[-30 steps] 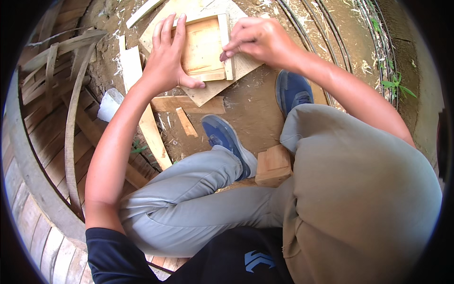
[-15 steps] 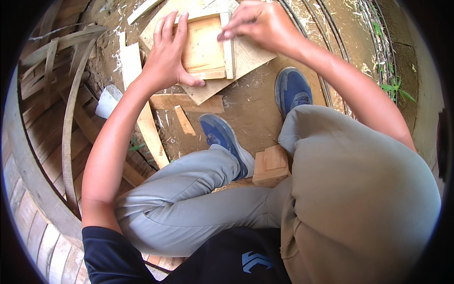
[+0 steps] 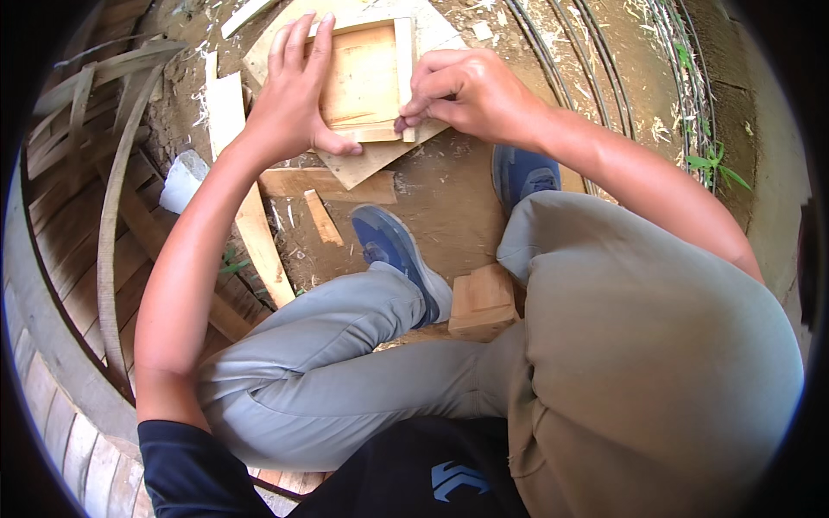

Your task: The person assembles a small wooden box by hand, fitting four side pieces into a base and repeatedly checking the fit and alignment. The person uses a small knife to smooth edges and inspects the box from multiple angles.

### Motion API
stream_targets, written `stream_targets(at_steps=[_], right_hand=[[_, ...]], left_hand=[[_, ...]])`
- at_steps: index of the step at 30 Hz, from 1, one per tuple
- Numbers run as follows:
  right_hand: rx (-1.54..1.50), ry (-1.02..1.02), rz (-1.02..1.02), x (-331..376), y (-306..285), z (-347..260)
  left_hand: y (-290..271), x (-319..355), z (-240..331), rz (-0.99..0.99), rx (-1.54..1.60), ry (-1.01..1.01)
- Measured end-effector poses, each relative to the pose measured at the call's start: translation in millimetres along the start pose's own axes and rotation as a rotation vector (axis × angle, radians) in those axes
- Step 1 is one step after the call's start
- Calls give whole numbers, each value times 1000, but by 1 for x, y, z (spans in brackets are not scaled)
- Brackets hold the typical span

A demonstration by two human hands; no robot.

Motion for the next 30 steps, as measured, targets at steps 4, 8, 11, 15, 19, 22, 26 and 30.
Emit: stream_targets(at_steps=[4, 8, 11, 15, 19, 22, 26, 30], right_hand=[[-88, 95, 90, -26, -21, 20], [-168, -33, -125, 0, -3, 9], [-80, -86, -114, -5, -2, 16], [-78, 108, 52, -11, -9, 22], [-72, -159, -13, 15, 10, 0], [-38, -54, -150, 8, 8, -6], [-276, 124, -159, 11, -6, -1], [-250, 269, -75, 4, -38, 12]], left_hand=[[4, 6, -7, 5, -13, -9], [3, 3, -5, 16, -11, 13], [3, 4, -4, 16, -9, 7], [1, 6, -4, 7, -22, -12], [1, 4, -3, 19, -48, 12], [0, 4, -7, 7, -38, 1], [0, 3, 0, 17, -18, -10], [-1, 5, -2, 22, -25, -10]])
Point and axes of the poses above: each hand's wrist, its own x-axis away from the middle knuckle, its own y-axis out of the palm, z = x × y, the point moved 1 cm from there along -x, towards the middle knuckle, and after that the axes turned 5 degrees about x, right-handed, at the moved point
